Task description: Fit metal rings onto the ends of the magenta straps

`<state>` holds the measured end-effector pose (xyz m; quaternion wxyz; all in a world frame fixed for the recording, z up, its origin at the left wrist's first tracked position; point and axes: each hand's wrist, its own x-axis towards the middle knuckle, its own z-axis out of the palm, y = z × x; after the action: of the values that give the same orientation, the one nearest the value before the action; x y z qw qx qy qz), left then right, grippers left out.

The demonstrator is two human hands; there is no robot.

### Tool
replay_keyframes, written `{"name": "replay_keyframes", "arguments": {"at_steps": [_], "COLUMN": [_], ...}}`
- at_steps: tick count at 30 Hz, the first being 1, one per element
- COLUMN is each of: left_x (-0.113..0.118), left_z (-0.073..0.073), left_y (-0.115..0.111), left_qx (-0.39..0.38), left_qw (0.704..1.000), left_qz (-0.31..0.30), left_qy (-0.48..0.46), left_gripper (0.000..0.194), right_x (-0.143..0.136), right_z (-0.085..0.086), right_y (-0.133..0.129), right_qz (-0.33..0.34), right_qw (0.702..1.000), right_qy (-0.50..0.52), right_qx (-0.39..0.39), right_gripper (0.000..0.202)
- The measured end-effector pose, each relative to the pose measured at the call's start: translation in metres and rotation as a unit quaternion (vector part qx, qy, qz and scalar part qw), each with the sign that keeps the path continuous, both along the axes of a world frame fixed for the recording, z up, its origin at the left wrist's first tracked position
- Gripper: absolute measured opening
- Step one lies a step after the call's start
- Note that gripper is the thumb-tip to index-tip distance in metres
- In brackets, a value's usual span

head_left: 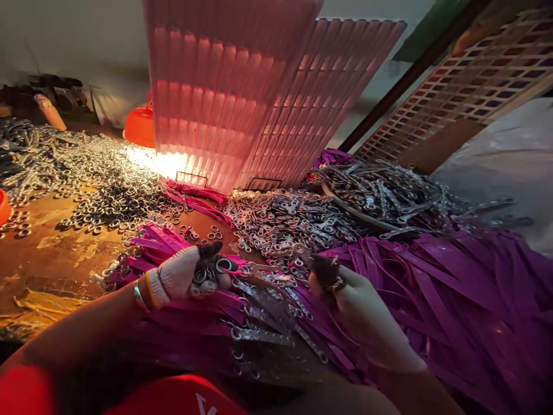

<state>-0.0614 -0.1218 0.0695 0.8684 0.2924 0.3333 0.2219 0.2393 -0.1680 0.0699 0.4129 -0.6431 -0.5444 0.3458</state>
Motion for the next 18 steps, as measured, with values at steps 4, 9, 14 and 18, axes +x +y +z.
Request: {"name": "replay_keyframes", "arguments": {"at_steps": [4, 9, 14, 18], "left_x": [-0.004, 0.001, 0.008, 0.017], "left_z": [0.002, 0.002, -0.002, -0.004], "left_y": [-0.005, -0.008, -0.007, -0.008], "left_qx": [0.06, 0.125, 0.138, 0.131], "left_qw": [0.997, 0.984, 0.971, 0.968], "left_qz": [0.027, 0.091, 0.187, 0.214], "left_qy": [0.045, 0.092, 0.064, 0.027], "left_gripper": [0.029, 0.026, 0.025, 0.031], "right_x": [-0.043, -0.08, -0.106, -0.121], "right_z": [0.009, 0.009, 0.005, 0.002], "right_y": [0.011, 0.02, 0.022, 0.026], "right_qz": [0.088, 0.166, 0.163, 0.157], "right_qw": [0.993, 0.982, 0.979, 0.985], "right_qy": [0.083, -0.048, -0.106, -0.061], "right_qx": [-0.017, 0.074, 0.055, 0.045], "right_gripper": [0.027, 0.035, 0.02, 0.021]}}
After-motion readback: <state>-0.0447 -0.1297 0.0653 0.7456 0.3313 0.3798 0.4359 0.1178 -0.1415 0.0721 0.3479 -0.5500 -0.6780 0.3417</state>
